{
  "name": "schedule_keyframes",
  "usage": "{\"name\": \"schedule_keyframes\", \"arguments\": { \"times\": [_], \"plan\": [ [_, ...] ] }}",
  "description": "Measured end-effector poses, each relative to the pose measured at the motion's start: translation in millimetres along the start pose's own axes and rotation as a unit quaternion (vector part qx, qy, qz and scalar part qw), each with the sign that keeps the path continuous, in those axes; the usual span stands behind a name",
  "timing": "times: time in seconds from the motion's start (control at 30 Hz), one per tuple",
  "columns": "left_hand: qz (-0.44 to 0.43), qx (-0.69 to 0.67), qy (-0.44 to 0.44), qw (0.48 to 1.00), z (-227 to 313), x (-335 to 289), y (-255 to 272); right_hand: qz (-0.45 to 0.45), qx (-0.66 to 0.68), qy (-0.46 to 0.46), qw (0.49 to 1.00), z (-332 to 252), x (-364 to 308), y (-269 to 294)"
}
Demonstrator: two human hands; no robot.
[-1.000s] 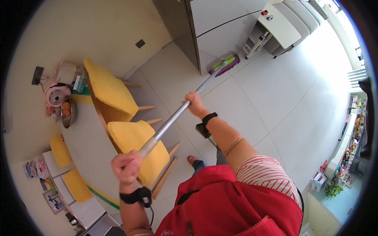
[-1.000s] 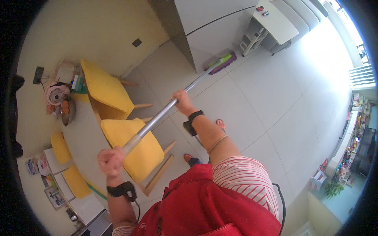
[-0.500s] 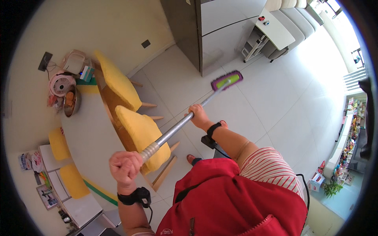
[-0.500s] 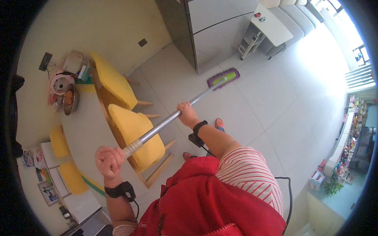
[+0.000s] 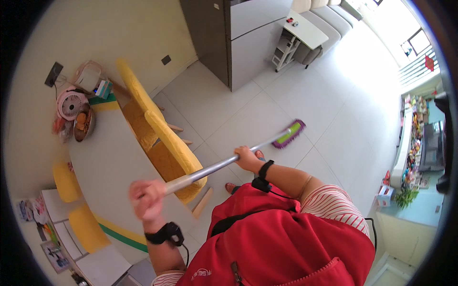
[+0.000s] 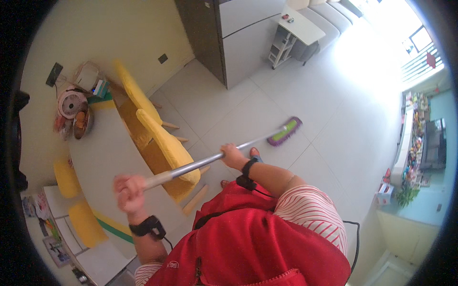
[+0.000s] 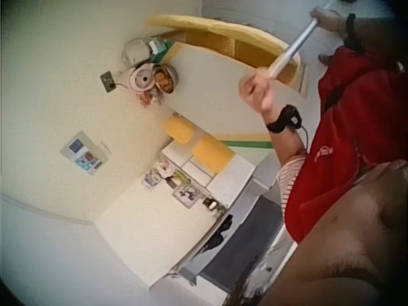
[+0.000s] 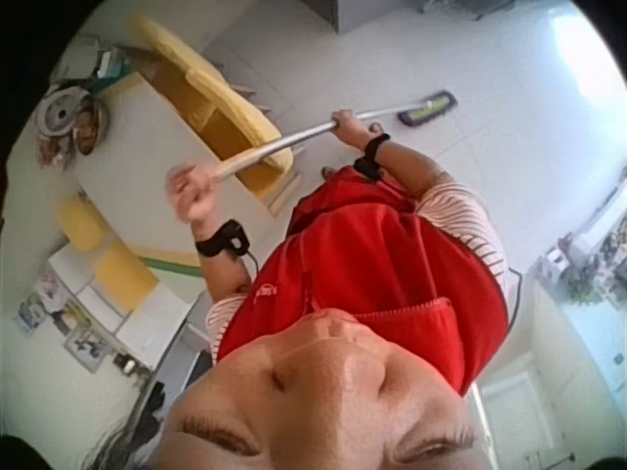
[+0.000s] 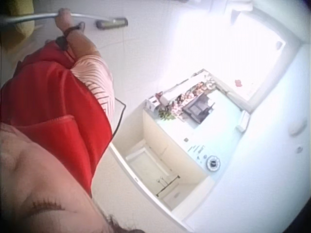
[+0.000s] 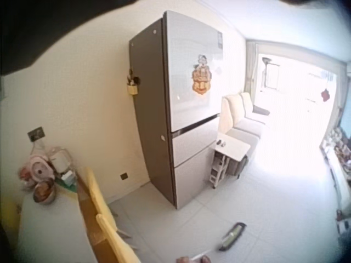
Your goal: The person mops the tiled floor in a dining area using a flat mop. They move a yellow chair to clean underneath it, then continue mopping around the table and other furniture.
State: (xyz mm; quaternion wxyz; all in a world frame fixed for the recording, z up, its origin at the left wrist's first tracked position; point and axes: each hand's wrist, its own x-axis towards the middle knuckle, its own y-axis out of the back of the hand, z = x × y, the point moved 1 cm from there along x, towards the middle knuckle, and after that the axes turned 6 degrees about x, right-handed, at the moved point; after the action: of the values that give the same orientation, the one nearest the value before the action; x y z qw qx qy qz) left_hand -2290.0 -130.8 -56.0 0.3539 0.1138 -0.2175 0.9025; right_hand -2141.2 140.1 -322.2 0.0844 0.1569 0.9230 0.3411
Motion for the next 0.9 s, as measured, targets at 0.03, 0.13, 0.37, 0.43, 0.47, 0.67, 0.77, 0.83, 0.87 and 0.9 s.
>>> {"name": "schedule_keyframes", "arguments": {
  "times": [0.03, 0.13, 0.37, 0.43, 0.47, 0.67, 0.77, 0.83, 0.87, 0.9],
  "plan": [
    [0.002, 0.028, -0.04, 0.999, 19.6, -3.7, 5.8, -0.009, 0.021, 0.019, 1.0, -17.4, 11.1, -5.1],
    [0.064, 0.069, -0.099, 0.991, 74.1, -11.8, 18.6, -0.053, 0.066, 0.086, 0.993, -75.5, 57.2, -27.1],
    [0.101, 0.311, -0.069, 0.942, 40.9, -11.1, -13.2, -0.075, 0.033, 0.072, 0.994, -92.1, 126.9, -23.8],
    [0.153, 0.261, -0.077, 0.95, 27.7, 3.4, -27.9, -0.05, 0.036, 0.102, 0.993, -76.3, 133.5, -7.7],
    [0.171, 0.243, -0.068, 0.952, 24.9, 11.4, -36.9, -0.053, 0.028, 0.102, 0.993, -68.0, 132.2, 0.6],
    [0.111, 0.171, -0.023, 0.979, 15.7, 103.1, -98.9, 0.058, 0.11, 0.043, 0.991, -3.2, 79.9, 81.6],
    [-0.08, 0.093, 0.007, 0.992, -38.3, 154.2, -162.9, 0.108, 0.096, -0.026, 0.989, 58.6, 34.9, 142.8],
    [-0.174, 0.038, 0.033, 0.983, -78.6, 178.4, -217.4, 0.173, 0.087, -0.081, 0.978, 103.9, 2.8, 182.9],
    [-0.192, 0.0, 0.05, 0.98, -97.5, 187.0, -249.3, 0.196, 0.078, -0.113, 0.971, 124.8, -16.0, 200.6],
    [-0.246, -0.01, 0.057, 0.968, -110.5, 194.9, -276.3, 0.248, 0.084, -0.125, 0.957, 138.8, -33.4, 212.9]
  ]
}}
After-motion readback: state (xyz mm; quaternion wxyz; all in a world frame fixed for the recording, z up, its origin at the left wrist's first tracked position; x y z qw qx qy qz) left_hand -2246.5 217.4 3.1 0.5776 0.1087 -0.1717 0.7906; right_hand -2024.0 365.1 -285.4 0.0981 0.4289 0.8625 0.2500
